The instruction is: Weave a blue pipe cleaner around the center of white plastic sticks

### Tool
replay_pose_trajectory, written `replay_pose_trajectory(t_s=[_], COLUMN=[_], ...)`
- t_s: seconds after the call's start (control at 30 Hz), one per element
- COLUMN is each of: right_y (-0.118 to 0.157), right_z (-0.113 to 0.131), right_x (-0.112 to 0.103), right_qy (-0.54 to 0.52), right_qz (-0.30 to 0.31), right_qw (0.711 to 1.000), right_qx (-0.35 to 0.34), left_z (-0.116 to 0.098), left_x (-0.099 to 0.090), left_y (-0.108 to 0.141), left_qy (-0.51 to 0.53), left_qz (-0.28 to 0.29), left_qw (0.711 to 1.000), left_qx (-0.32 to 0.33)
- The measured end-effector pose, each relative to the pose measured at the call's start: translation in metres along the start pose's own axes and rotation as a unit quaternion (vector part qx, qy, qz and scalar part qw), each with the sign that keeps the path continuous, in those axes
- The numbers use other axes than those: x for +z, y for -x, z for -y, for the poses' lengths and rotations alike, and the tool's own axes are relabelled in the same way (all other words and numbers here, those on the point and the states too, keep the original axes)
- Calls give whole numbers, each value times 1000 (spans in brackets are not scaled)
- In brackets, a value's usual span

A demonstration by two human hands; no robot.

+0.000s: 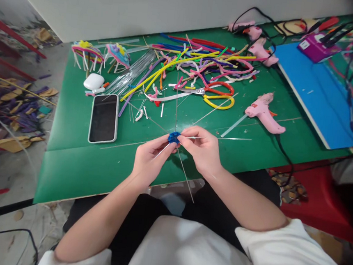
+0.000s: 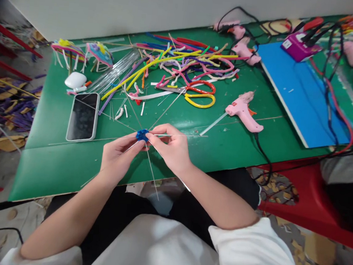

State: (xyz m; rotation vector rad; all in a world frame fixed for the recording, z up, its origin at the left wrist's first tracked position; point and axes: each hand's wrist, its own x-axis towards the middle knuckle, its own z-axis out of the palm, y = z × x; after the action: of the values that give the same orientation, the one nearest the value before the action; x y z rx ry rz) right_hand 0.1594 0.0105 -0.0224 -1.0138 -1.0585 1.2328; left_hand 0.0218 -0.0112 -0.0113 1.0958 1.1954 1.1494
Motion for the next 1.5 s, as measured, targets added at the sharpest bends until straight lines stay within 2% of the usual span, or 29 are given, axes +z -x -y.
replay_pose_trajectory(t_s=[0.13, 0.2, 0.3, 0.4, 0.57, 0.7, 0.77, 0.83, 0.97, 1.07, 1.13, 1.2, 1.37, 1.5], right_y=[-6, -9, -10, -9, -8, -8, -9, -10, -18, -22, -23, -23, -22, -23], right_z=[0, 0, 3, 5, 7, 4, 3, 3, 6, 8, 8, 8, 6, 9], right_x=[-5, -7, -8, -7, -8, -8, -9, -10, -18, -24, -25, -24, -21, -22], right_qy=[-3, 5, 44, 89, 111, 100, 101, 109, 118, 113, 121, 130, 103, 91], right_qz=[16, 37, 63, 91, 125, 126, 121, 121, 165, 210, 224, 232, 215, 197], right_qw=[998, 995, 993, 989, 985, 987, 987, 986, 974, 963, 959, 957, 964, 970], right_qx=[64, 93, 88, 70, 47, 8, 10, 37, 106, 130, 126, 118, 120, 111], left_z=[-13, -19, -23, -20, -17, -16, -17, -19, -29, -33, -31, -27, -17, -16], left_x=[-14, -22, -30, -29, -19, -12, -12, -17, -40, -50, -48, -42, -25, -23], left_y=[-8, -12, -16, -15, -9, -5, -6, -8, -16, -19, -19, -18, -16, -13], left_qy=[40, 55, 41, 9, -13, -6, -10, -23, -42, -36, -36, -45, -42, -50], left_qz=[89, 98, 107, 96, 46, 16, 14, 48, 176, 202, 212, 197, 83, 63], left_qw=[993, 989, 986, 987, 992, 994, 994, 993, 971, 964, 962, 966, 989, 994], left_qx=[-64, -94, -123, -125, -115, -111, -106, -107, -157, -169, -169, -164, -118, -68])
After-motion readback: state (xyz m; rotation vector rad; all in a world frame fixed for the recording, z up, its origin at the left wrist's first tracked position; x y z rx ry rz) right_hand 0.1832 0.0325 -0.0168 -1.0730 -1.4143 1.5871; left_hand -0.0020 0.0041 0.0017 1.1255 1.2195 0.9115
